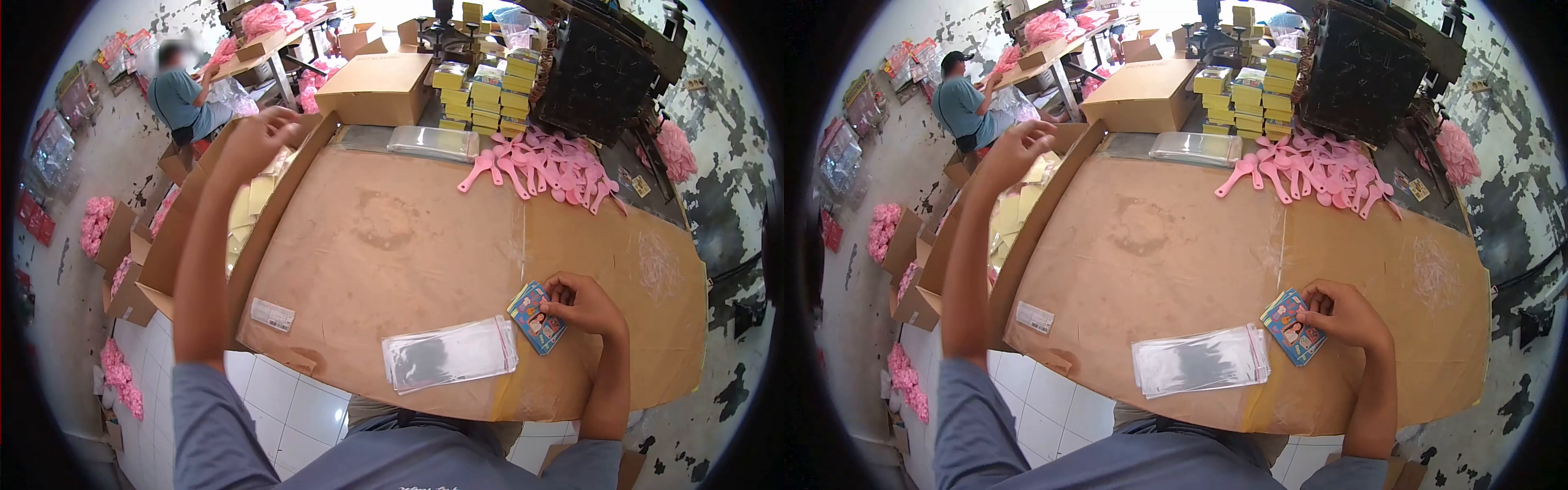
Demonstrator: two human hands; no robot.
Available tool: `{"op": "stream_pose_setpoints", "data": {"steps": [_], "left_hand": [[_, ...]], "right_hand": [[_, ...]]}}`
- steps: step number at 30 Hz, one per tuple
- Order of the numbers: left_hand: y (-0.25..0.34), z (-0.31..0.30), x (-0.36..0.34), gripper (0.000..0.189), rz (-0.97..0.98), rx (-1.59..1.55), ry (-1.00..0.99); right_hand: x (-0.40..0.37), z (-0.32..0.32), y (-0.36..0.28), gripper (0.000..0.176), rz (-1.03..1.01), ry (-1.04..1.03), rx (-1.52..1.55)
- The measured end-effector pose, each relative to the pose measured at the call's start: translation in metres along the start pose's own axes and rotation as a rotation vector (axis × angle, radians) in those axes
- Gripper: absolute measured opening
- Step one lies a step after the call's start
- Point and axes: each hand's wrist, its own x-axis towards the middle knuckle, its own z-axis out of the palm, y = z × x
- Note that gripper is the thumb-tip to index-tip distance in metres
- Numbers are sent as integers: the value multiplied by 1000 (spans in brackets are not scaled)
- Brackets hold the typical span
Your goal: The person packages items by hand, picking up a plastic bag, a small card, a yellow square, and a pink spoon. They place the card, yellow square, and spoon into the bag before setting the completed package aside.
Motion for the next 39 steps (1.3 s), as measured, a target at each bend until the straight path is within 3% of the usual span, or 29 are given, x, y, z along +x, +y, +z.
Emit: {"op": "stream_pose_setpoints", "data": {"steps": [3, 5, 7, 8, 11, 22, 25, 26, 29, 31, 33, 36, 39], "left_hand": [[-149, 7, 55, 52, -70, 266, -121], [-229, 37, 57, 75, -252, 323, -205], [-245, 62, 26, 99, -314, 345, -256], [-226, 63, 15, 109, -466, 413, -312], [-214, 42, -17, 104, -345, 409, -381], [-217, -13, -170, 110, -471, 413, -440], [-237, -21, -194, 102, -567, 445, -677], [-196, -29, -186, 93, -749, 429, -830], [-166, -45, -171, 87, -703, 295, -881], [-175, -44, -150, 91, -693, 489, -729], [-183, -19, -142, 94, -670, 648, -202], [-228, 20, -115, 98, -268, 684, -278], [-296, 46, -96, 96, -281, 530, -445]], "right_hand": [[2, 3, 5, 25, -9, 25, -1], [4, 5, 5, 26, -12, 45, 12], [5, 4, 7, 26, -6, 49, 16], [6, 4, 8, 26, -2, 46, 20], [7, 4, 7, 27, 39, 55, 8], [7, 6, 2, 27, 33, 74, -7], [7, 7, 2, 27, 26, 80, -7], [7, 7, 1, 27, 24, 81, -7], [7, 7, -2, 28, 48, 82, -7], [10, 7, 3, 27, 40, 87, -26], [9, 8, 3, 27, 54, 93, -39], [10, 9, 0, 26, 74, 105, -33], [11, 8, 3, 25, 63, 112, -10]]}}
